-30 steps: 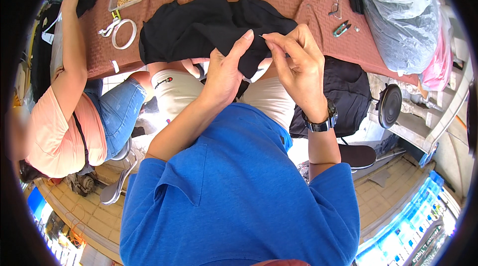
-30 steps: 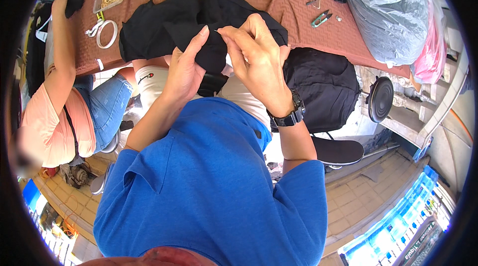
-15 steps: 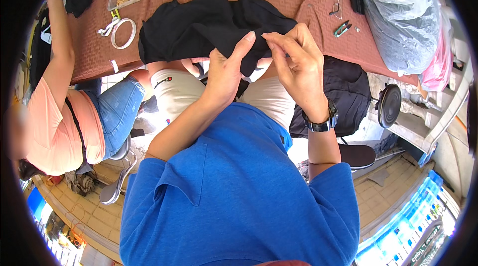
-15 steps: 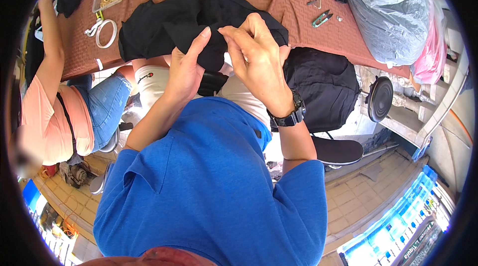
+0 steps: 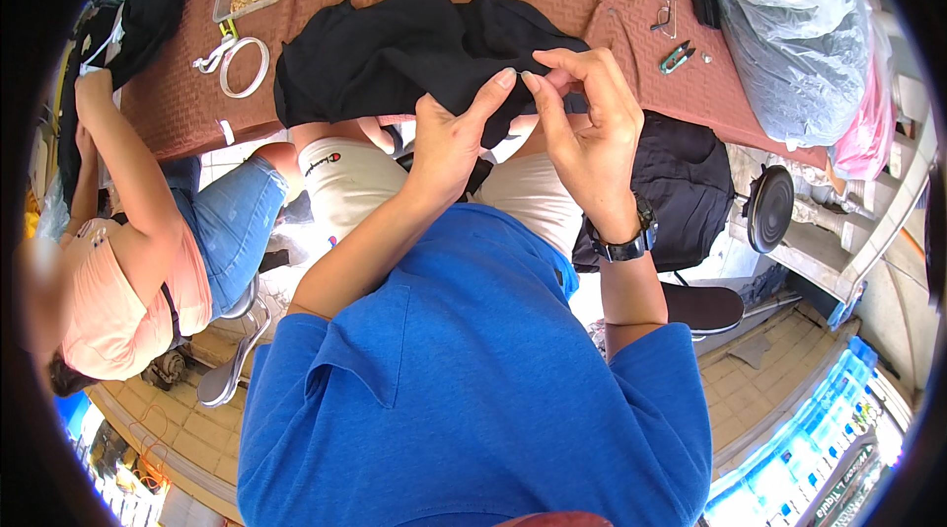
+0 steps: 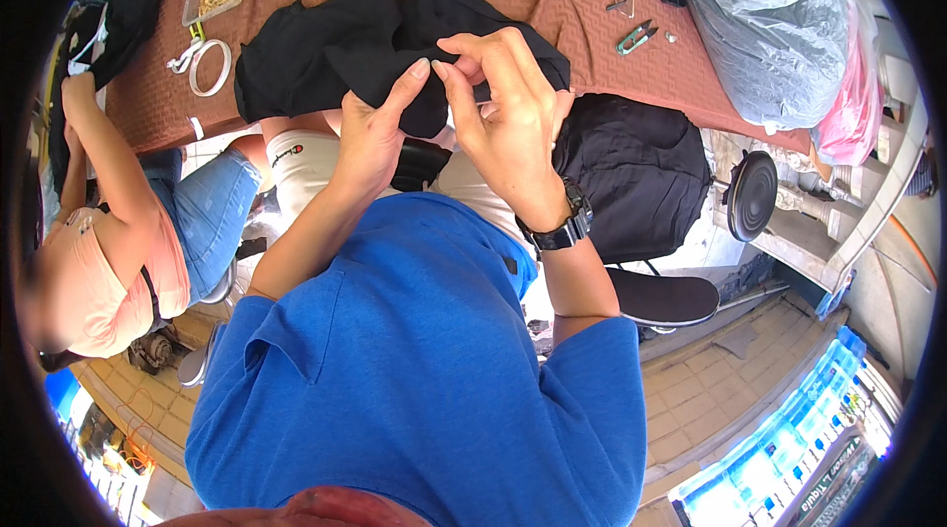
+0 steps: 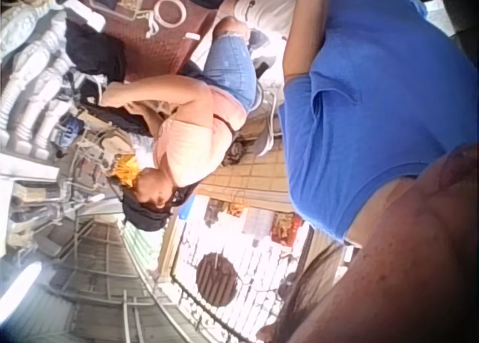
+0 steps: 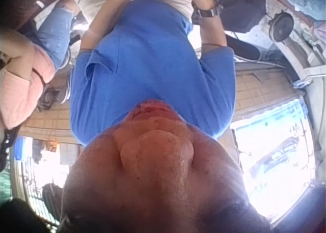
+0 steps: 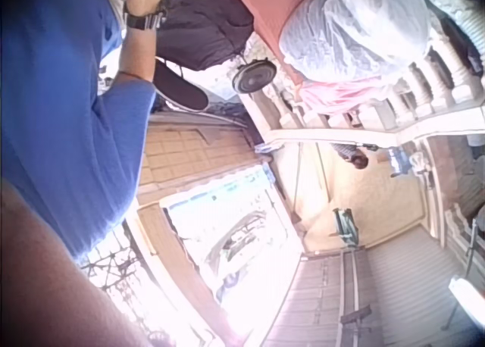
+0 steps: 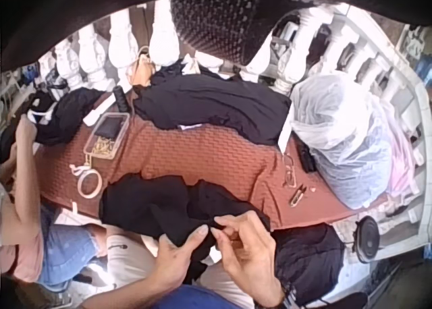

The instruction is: The person positions and aligns black fabric panels on a workspace, uses shears to trim edges, and places a white template over the material to mark or pin the fabric.

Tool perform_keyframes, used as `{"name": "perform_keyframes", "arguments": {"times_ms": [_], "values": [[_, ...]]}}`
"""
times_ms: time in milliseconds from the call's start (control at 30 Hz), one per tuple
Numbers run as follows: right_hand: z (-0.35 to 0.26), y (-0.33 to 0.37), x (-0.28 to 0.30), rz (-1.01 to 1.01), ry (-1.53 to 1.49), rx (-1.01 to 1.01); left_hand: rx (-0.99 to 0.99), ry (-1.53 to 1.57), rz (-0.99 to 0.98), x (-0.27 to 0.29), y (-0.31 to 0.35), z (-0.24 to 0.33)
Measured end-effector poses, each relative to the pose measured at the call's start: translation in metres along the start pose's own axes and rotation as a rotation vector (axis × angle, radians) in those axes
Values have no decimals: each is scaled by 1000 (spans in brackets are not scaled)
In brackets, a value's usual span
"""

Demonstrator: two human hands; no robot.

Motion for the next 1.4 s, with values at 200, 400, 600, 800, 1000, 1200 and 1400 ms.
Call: {"name": "perform_keyframes", "arguments": {"times_ms": [200,400,600,800,1000,1200,1400], "values": [[-2,0,5,-12,31,0,87,152,-33,-1,0,1],[0,2,1,-46,181,91,102,176,-46,-2,-2,1],[-13,1,-3,-47,128,34,185,290,-111,-5,3,1],[-16,0,-3,-66,183,97,195,315,-121,-9,7,6],[-12,1,-3,-74,117,-1,194,306,-123,-9,8,6],[-12,1,-4,-84,152,63,156,284,-118,-7,8,4],[-7,1,-3,-78,139,29,85,113,-20,1,3,-1]]}}
Point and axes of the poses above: each hand's wrist, its own y-axis away from the middle knuckle, its own x-axis out of the back of the hand, z = x × y, the point moved 8 cm from there along -y, towards the middle knuckle, and after that the axes turned 2 degrees about x, right-handed, at the moved point
